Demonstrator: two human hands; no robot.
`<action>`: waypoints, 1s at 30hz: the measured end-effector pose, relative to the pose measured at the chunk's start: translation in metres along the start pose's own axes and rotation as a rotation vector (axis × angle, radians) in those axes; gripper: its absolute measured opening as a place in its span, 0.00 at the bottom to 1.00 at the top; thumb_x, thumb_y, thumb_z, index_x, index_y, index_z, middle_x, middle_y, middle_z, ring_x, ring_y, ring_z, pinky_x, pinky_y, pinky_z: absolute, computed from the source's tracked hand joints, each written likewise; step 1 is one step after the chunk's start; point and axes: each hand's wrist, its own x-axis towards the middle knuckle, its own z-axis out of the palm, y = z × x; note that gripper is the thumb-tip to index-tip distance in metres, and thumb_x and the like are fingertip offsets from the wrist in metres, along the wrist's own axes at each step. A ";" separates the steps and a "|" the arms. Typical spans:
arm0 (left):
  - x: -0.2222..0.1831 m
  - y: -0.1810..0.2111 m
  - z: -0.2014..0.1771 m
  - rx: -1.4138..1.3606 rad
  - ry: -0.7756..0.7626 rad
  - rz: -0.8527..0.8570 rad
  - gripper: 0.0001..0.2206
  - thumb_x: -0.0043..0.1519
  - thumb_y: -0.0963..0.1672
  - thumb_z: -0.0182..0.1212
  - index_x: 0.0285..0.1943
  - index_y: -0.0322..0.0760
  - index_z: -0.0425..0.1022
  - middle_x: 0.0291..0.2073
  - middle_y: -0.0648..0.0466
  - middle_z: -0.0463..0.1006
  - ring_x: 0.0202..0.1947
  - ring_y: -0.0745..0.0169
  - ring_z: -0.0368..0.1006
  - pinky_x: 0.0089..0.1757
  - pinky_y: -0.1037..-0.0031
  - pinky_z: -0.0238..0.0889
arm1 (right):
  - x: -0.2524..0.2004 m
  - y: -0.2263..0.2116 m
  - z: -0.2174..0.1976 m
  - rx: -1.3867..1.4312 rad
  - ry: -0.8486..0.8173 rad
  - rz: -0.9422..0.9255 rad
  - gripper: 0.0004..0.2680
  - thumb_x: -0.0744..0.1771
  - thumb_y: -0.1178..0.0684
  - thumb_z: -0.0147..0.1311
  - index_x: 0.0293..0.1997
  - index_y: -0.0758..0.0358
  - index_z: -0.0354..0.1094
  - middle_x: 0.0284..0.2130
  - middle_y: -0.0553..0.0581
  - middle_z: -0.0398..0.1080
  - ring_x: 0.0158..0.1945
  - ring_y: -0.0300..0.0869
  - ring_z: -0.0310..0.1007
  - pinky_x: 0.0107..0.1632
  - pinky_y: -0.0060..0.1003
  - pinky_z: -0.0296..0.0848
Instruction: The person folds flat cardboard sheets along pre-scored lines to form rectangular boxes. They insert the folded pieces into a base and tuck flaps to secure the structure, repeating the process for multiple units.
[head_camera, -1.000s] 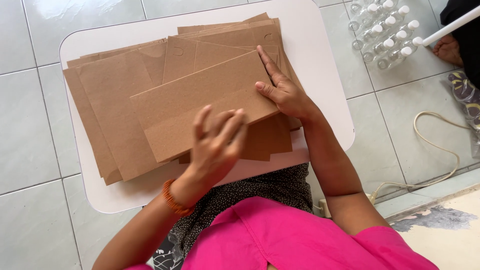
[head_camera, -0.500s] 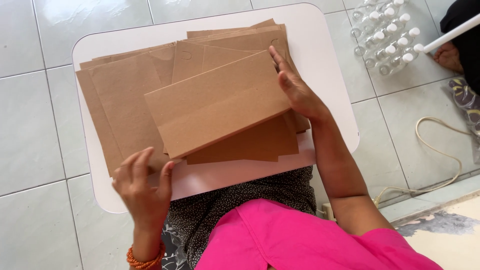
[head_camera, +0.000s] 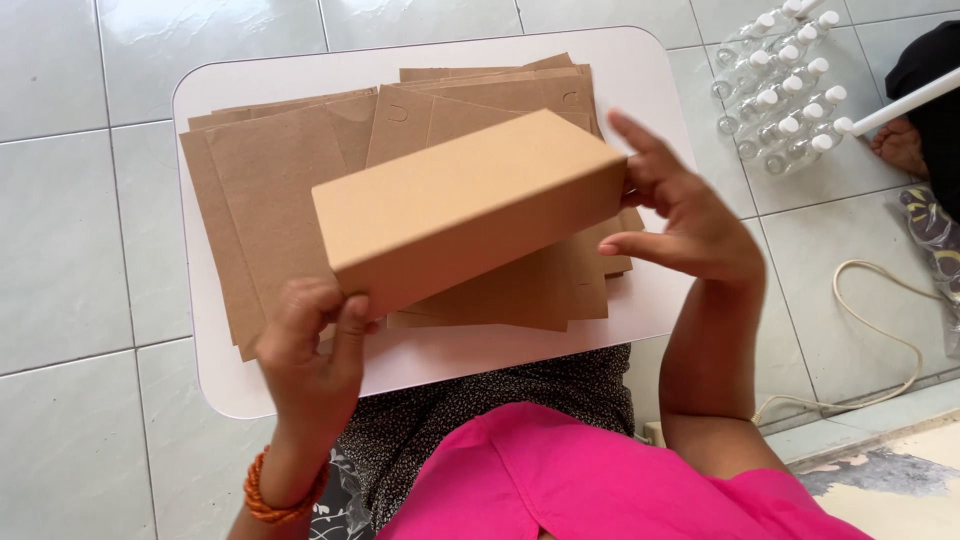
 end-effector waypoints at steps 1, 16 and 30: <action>0.008 0.010 -0.003 0.000 0.002 0.001 0.06 0.68 0.39 0.57 0.39 0.29 0.67 0.35 0.44 0.71 0.27 0.59 0.75 0.30 0.75 0.71 | -0.002 -0.005 -0.004 -0.002 -0.001 -0.001 0.38 0.61 0.58 0.65 0.77 0.70 0.39 0.73 0.57 0.48 0.57 0.40 0.65 0.61 0.35 0.70; 0.078 -0.087 0.029 -0.451 -0.182 -0.455 0.24 0.65 0.42 0.59 0.69 0.34 0.56 0.55 0.44 0.75 0.49 0.67 0.72 0.49 0.78 0.69 | 0.083 0.070 -0.007 -0.007 0.262 0.268 0.21 0.70 0.36 0.46 0.62 0.62 0.68 0.48 0.50 0.73 0.49 0.32 0.70 0.46 0.27 0.70; 0.050 -0.059 0.036 -0.167 -0.306 -0.352 0.17 0.68 0.44 0.54 0.63 0.31 0.69 0.55 0.50 0.71 0.48 0.61 0.73 0.44 0.75 0.69 | 0.080 0.069 0.019 0.347 0.351 0.260 0.35 0.64 0.21 0.39 0.70 0.60 0.57 0.58 0.55 0.64 0.59 0.43 0.70 0.58 0.37 0.75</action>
